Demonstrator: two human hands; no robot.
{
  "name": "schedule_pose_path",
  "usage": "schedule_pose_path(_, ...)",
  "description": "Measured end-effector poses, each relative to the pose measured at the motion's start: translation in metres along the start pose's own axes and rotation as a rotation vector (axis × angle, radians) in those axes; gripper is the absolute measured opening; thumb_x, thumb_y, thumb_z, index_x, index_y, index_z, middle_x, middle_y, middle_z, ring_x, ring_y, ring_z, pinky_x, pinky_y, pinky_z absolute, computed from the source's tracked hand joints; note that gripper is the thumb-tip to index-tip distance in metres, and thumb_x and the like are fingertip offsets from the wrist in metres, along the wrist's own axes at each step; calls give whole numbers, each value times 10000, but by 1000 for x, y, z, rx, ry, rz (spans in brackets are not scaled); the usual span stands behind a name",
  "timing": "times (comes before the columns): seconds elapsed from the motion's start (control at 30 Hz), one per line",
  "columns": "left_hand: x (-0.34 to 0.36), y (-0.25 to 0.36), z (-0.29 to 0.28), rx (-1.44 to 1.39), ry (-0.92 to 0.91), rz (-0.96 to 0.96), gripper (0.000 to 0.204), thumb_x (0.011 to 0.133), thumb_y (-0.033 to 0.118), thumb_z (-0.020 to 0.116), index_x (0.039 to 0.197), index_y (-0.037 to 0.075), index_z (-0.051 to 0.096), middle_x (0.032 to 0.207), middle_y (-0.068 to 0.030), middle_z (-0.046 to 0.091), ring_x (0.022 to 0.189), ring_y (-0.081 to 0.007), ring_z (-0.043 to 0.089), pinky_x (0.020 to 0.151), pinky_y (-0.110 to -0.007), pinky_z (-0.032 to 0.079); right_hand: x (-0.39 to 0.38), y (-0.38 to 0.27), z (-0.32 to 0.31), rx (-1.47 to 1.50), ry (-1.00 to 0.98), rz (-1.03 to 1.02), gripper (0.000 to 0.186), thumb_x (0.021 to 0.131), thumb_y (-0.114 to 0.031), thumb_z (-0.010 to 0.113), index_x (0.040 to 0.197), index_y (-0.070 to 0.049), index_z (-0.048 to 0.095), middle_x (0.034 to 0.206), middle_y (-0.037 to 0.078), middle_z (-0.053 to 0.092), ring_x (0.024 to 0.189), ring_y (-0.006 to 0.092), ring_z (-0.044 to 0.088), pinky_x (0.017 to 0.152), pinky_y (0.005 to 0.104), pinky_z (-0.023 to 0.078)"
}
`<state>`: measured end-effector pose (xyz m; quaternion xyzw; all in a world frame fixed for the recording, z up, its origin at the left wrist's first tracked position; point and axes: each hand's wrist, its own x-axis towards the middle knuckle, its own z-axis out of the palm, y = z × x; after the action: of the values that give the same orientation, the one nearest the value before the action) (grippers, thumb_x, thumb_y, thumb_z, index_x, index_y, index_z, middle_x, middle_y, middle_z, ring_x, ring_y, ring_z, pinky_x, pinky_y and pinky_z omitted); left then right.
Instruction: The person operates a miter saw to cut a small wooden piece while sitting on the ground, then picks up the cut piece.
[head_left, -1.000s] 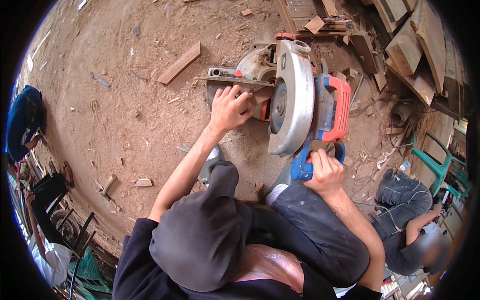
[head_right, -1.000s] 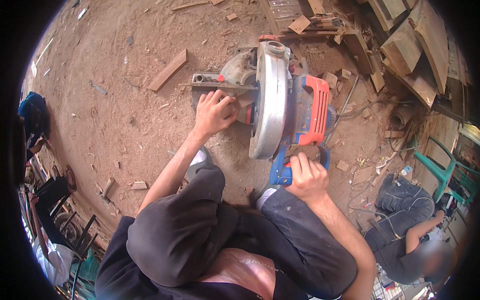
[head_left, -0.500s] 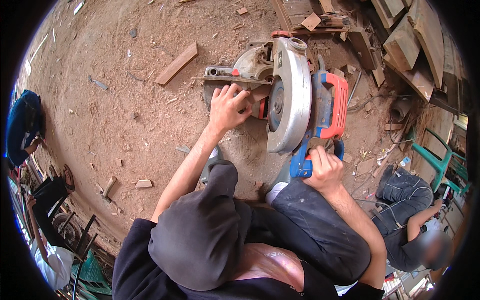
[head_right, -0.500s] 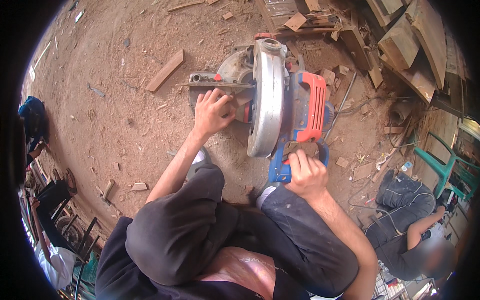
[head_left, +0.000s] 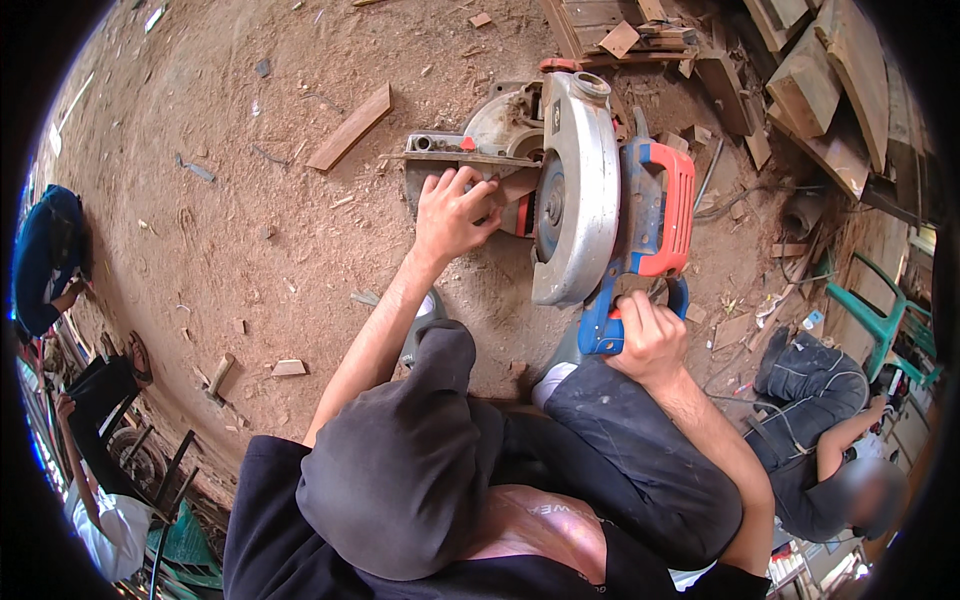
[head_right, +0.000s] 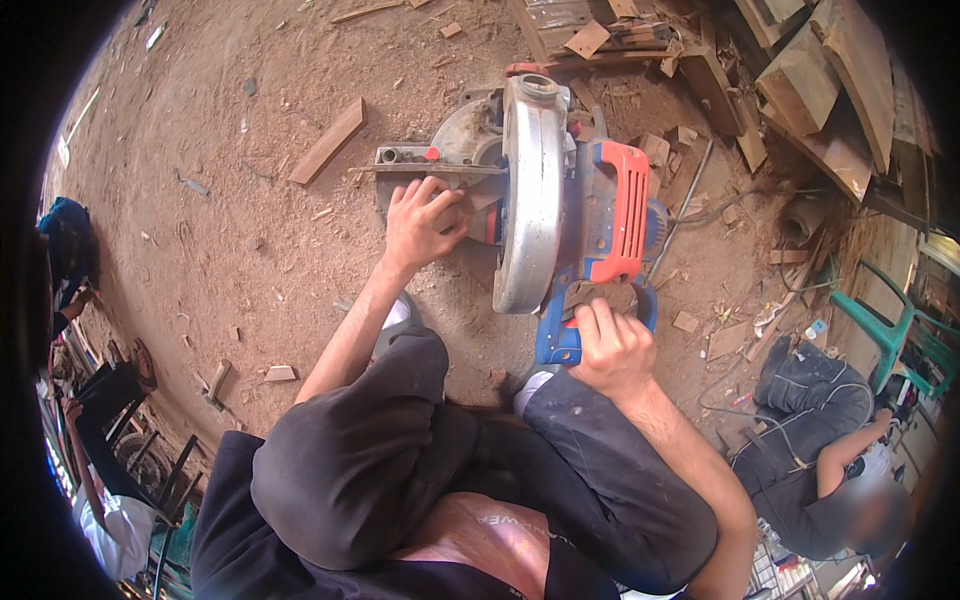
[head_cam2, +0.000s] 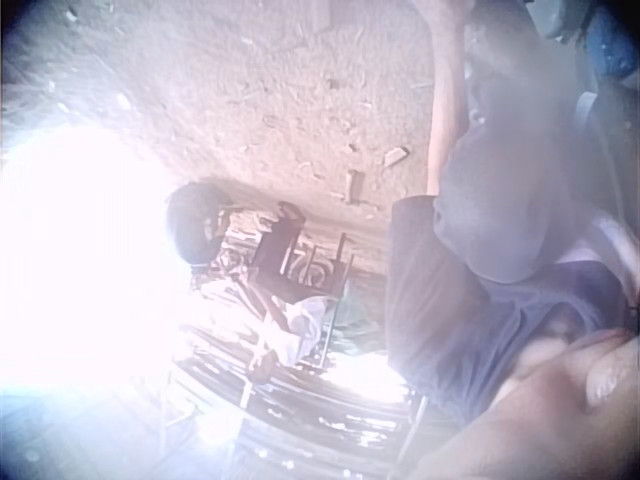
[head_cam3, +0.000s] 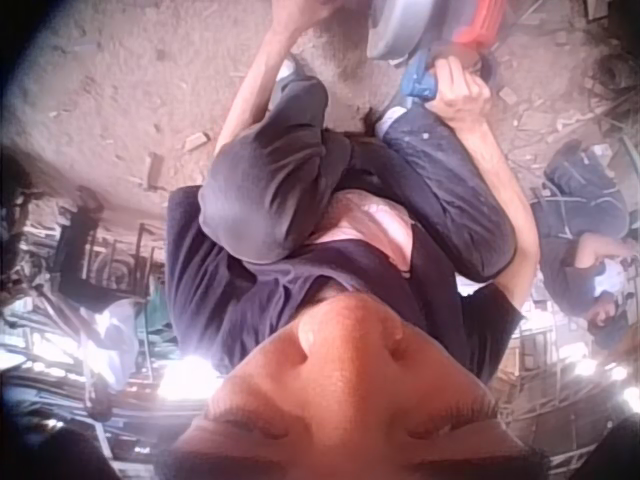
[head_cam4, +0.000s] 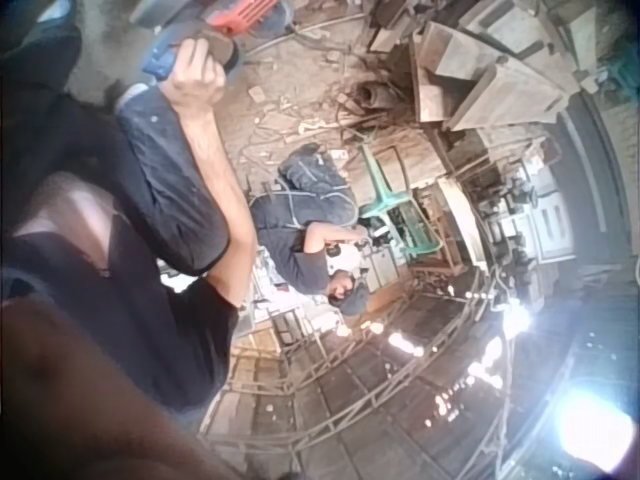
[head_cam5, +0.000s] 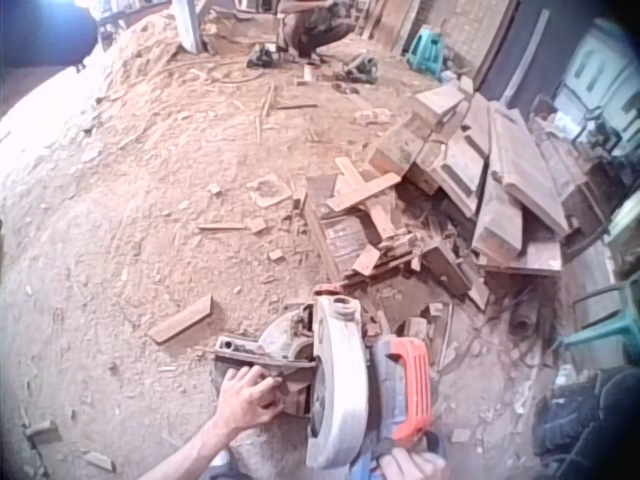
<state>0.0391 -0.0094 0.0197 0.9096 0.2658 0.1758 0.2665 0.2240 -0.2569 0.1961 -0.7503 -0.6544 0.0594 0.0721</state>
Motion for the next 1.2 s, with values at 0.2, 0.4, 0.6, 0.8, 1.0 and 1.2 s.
schedule_pose_path(0.2, 1, -4, -1, 1, 8, 16, 376, 763, 276, 870, 1106, 170, 758, 1060, -13, 652, 963, -233, 636, 835, -403, 472, 0, 1, 1, 13, -6, -7, 264, 786, -266, 706, 925, -56, 627, 820, 79, 588, 626, 233, 645, 563, 363, 509)
schedule_pose_path(0.4, 4, -1, -3, 3, 0, 3, 345, 771, 274, 870, 1066, 151, 742, 1047, -21, 656, 961, -237, 645, 837, -406, 474, 2, 0, -1, 12, 16, -4, 258, 775, -253, 708, 920, -57, 625, 811, 75, 578, 621, 233, 635, 562, 363, 500)
schedule_pose_path(0.6, 2, -2, -3, -10, -9, -12, 334, 772, 274, 869, 1055, 154, 739, 1048, -22, 657, 965, -245, 647, 839, -412, 475, 3, -1, -1, 11, 15, -11, 248, 769, -240, 709, 918, -60, 626, 806, 72, 574, 617, 230, 629, 563, 361, 495)
schedule_pose_path(0.8, 5, -1, -4, -42, 0, -6, 399, 782, 266, 862, 1165, 196, 773, 1050, -8, 650, 959, -236, 637, 828, -409, 473, 3, 0, 0, 10, 21, -15, 236, 766, -232, 703, 907, -63, 617, 804, 70, 573, 607, 228, 620, 557, 360, 486)
schedule_pose_path(1.0, 1, -3, -5, 18, -41, 34, 478, 788, 242, 851, 1262, 250, 790, 1069, 16, 634, 946, -210, 616, 812, -394, 461, 1, 1, 2, 3, 18, -18, 245, 775, -248, 703, 903, -61, 611, 804, 76, 575, 605, 231, 623, 552, 364, 484)
schedule_pose_path(1.2, 1, -3, -6, 18, -13, 50, 493, 774, 233, 838, 1263, 262, 786, 1045, 11, 620, 928, -214, 612, 807, -395, 461, 2, 0, 1, 6, 29, -18, 239, 789, -247, 701, 901, -57, 611, 805, 84, 576, 617, 240, 636, 560, 369, 496)
